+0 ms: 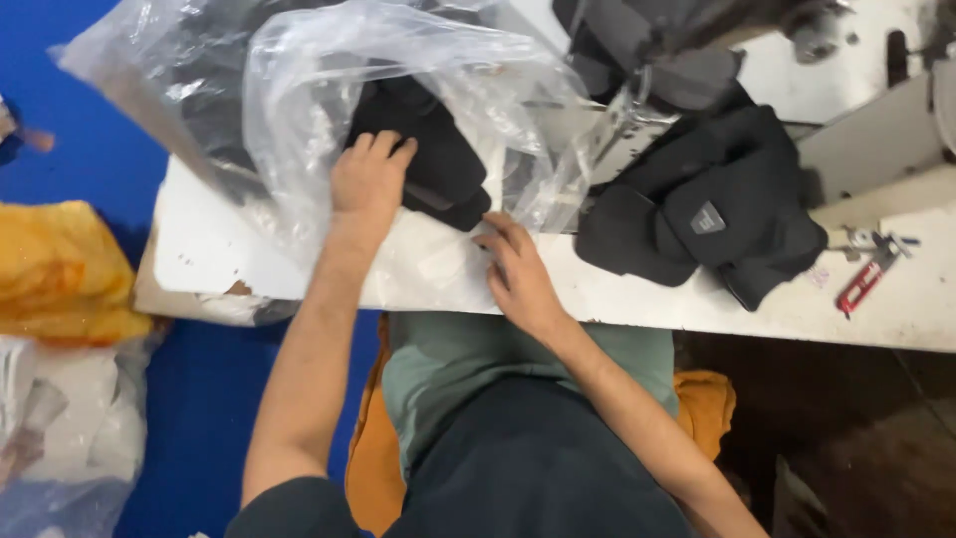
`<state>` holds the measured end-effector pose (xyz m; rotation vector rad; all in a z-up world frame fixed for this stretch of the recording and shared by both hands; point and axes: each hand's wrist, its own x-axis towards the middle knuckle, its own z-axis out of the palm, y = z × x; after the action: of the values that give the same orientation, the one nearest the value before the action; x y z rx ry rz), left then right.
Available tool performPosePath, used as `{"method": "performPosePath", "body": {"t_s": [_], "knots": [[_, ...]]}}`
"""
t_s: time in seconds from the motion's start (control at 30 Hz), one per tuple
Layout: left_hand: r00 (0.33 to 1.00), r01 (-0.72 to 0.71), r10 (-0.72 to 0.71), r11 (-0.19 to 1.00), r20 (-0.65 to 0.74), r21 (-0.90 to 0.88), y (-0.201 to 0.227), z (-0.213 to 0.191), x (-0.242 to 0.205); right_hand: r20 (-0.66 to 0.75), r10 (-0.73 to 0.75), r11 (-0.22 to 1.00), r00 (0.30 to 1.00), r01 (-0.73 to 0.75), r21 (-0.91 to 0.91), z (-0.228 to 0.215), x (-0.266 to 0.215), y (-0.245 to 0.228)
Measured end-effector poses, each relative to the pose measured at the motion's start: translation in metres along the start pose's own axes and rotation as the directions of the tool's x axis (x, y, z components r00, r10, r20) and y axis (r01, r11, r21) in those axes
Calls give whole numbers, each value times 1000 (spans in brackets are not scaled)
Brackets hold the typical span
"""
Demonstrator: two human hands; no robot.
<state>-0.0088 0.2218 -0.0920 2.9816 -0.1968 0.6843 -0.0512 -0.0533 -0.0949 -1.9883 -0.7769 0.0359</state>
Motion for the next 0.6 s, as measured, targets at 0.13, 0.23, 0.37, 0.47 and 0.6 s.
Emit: {"method": "performPosePath", "body": {"t_s": [0.13,0.23,0.37,0.47,0.6], "knots": [[994,-99,99,995,48,-11,-1,-22,5,-21,-49,999,999,49,-5,0,-1,2],[995,-62,71,991,74,-123,-4,-31,5,-3,-48,999,999,48,-14,1,-7,3],[997,29,-49,955,-59,-296,37,-75,16,-77,-82,997,994,82,2,-25,-27,-9],[888,-13,-303,735,-346,-678,73,-75,4,-113,-102,995,988,103,5,-62,-45,-14],[780,116,-626,171,-17,-978,115,-52,-39,-415,89,995,905,-96,2,-108,-79,0]]}}
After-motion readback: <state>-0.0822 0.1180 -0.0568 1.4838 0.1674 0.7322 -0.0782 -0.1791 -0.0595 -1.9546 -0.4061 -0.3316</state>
